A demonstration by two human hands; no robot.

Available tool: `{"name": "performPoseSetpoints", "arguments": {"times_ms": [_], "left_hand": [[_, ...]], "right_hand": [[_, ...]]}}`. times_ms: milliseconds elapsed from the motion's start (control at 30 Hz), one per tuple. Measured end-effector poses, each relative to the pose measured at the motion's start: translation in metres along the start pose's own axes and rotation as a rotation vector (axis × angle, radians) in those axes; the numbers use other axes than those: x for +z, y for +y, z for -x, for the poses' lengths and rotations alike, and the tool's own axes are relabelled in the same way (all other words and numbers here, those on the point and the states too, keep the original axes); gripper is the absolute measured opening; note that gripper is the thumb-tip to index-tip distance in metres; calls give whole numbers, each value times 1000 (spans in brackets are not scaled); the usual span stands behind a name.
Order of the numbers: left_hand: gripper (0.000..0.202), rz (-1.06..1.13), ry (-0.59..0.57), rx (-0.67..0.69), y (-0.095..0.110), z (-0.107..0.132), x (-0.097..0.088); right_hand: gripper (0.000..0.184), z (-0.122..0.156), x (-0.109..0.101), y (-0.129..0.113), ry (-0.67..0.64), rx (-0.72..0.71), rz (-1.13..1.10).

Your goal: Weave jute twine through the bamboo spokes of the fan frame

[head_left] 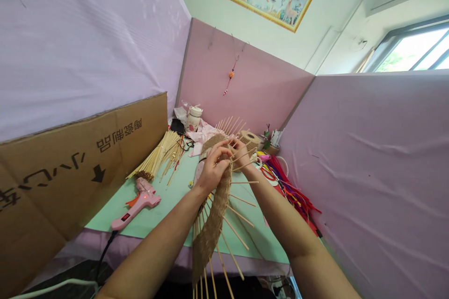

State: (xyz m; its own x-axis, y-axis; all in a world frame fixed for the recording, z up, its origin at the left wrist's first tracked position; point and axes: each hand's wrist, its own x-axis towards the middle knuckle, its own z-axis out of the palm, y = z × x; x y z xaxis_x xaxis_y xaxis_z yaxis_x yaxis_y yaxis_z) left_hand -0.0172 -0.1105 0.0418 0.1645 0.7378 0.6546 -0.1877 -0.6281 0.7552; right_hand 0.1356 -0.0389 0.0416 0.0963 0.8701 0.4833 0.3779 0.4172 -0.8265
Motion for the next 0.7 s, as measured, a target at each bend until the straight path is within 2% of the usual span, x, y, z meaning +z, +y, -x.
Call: {"name": "performPoseSetpoints", "arguments": {"times_ms": [233,333,500,700], "left_hand": [[14,-178,-87,60,2,-4,-2],[15,-226,-98,83,1,-5,-4],[15,-255,-91,73,1,-3,-2],[14,-265,-80,87,3,-1,2]], "right_hand": [[22,-11,-17,1,55,-19,39],[22,-14,-30,-6,94,-23,54],[25,-16,-61,-41,147,-82,77],[26,-19,-81,-85,40,-204,116]]}}
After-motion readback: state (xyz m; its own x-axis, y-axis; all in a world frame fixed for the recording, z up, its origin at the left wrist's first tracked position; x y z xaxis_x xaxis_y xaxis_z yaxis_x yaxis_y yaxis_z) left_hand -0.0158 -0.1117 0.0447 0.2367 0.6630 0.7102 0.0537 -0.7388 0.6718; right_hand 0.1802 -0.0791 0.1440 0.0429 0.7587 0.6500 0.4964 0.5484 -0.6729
